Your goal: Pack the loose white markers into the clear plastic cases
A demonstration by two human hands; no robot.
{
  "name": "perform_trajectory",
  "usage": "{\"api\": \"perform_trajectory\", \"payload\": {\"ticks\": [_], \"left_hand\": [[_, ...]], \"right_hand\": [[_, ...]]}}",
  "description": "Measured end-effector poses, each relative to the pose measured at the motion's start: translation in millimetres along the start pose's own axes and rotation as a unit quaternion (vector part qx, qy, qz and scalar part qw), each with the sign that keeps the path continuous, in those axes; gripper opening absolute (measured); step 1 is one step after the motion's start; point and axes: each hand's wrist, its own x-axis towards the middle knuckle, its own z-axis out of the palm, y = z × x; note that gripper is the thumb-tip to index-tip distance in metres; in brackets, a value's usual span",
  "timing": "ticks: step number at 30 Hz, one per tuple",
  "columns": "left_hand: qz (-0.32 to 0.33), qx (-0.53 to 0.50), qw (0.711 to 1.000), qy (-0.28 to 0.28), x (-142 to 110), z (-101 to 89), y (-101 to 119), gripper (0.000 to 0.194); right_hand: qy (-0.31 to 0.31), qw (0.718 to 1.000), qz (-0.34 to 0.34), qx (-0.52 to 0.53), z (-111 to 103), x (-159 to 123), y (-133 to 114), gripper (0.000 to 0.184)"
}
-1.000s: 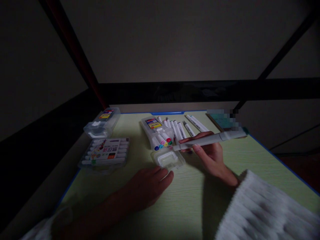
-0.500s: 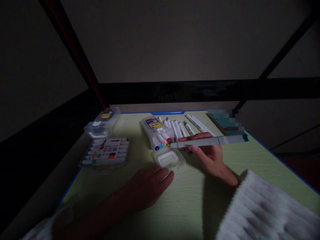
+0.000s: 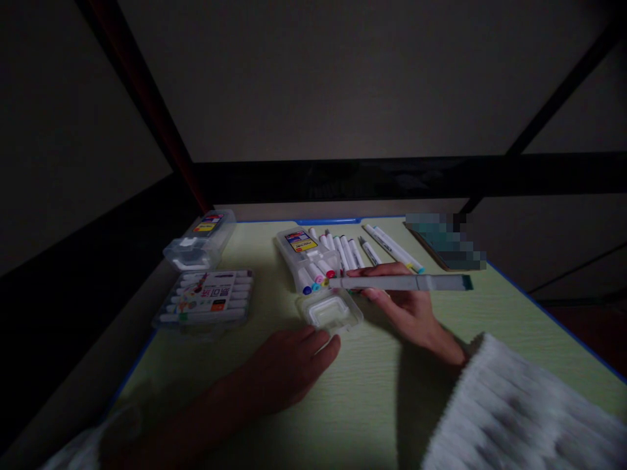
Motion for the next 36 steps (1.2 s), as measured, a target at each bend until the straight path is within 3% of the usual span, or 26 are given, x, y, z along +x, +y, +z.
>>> {"api": "perform_trajectory", "payload": {"ticks": [10,20,36], "left_hand": [[-0.004,0.000,1.000,0.000,0.2,0.9,0.1,0.032],[0.002,0.004,1.000,0.003,-1.0,1.8,0.0,0.035],[0.007,0.006,1.000,0.016,-0.8,-0.3,0.3,0.032]], "right_hand": [[-0.031,0.999,-0.004,-0.017,0.0,2.7,-1.9,0.016],[-0.102,0.994,-0.009,-0.047,2.6,4.4,-5.1,0.016],[-0.119,0.991,-0.020,-0.051,2.3,3.3,-3.4,0.018]]}}
